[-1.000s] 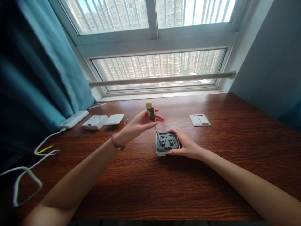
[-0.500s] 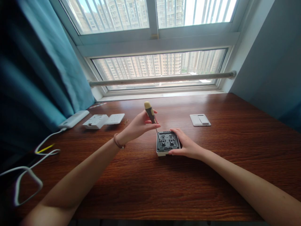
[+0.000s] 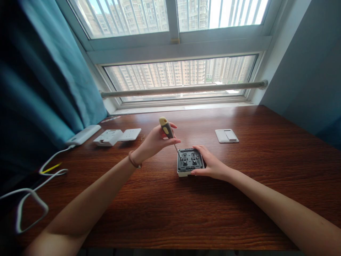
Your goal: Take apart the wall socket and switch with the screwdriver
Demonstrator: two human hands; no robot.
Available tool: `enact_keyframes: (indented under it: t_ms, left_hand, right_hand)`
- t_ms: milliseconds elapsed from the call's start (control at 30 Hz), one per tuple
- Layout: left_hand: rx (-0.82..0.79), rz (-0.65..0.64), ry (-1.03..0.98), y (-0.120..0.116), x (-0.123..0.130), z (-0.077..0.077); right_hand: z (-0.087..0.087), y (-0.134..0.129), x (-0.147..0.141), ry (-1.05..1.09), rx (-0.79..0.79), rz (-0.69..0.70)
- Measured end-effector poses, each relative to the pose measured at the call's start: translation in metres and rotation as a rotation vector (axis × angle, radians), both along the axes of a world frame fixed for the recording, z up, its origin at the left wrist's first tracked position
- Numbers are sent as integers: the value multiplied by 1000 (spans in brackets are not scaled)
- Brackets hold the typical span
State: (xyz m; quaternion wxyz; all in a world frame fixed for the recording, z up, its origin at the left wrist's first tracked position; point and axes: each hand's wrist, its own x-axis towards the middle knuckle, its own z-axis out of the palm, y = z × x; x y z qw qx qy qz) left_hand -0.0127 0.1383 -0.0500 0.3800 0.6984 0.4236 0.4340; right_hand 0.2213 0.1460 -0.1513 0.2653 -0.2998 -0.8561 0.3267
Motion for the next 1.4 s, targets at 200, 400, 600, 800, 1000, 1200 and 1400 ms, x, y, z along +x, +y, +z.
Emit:
enact_keyframes:
  t_ms: [200, 400, 600, 800, 1000, 1200, 1400]
  left_hand:
    - [-174, -300, -195, -3, -5, 6]
    - [-220, -381, -191, -6, -10, 14]
    - [-28, -113, -59, -1, 2, 0]
    - [-183, -307, -177, -4, 0, 1]
    - [-237, -418, -210, -2, -8, 6]
    - [-48, -48, -94, 0, 6, -7]
    - [10, -30, -96, -3, 12, -13]
  right_hand:
    - [-1, 0, 1, 3, 1, -2]
    - [0, -1, 1, 8, -18, -4]
    - [2, -1, 0, -1, 2, -1]
    - [3, -1, 0, 3, -2, 2]
    - [2, -2, 0, -7, -14, -8]
    - [3, -1, -1, -16, -6, -9]
    - [3, -1, -1, -20, -4, -6]
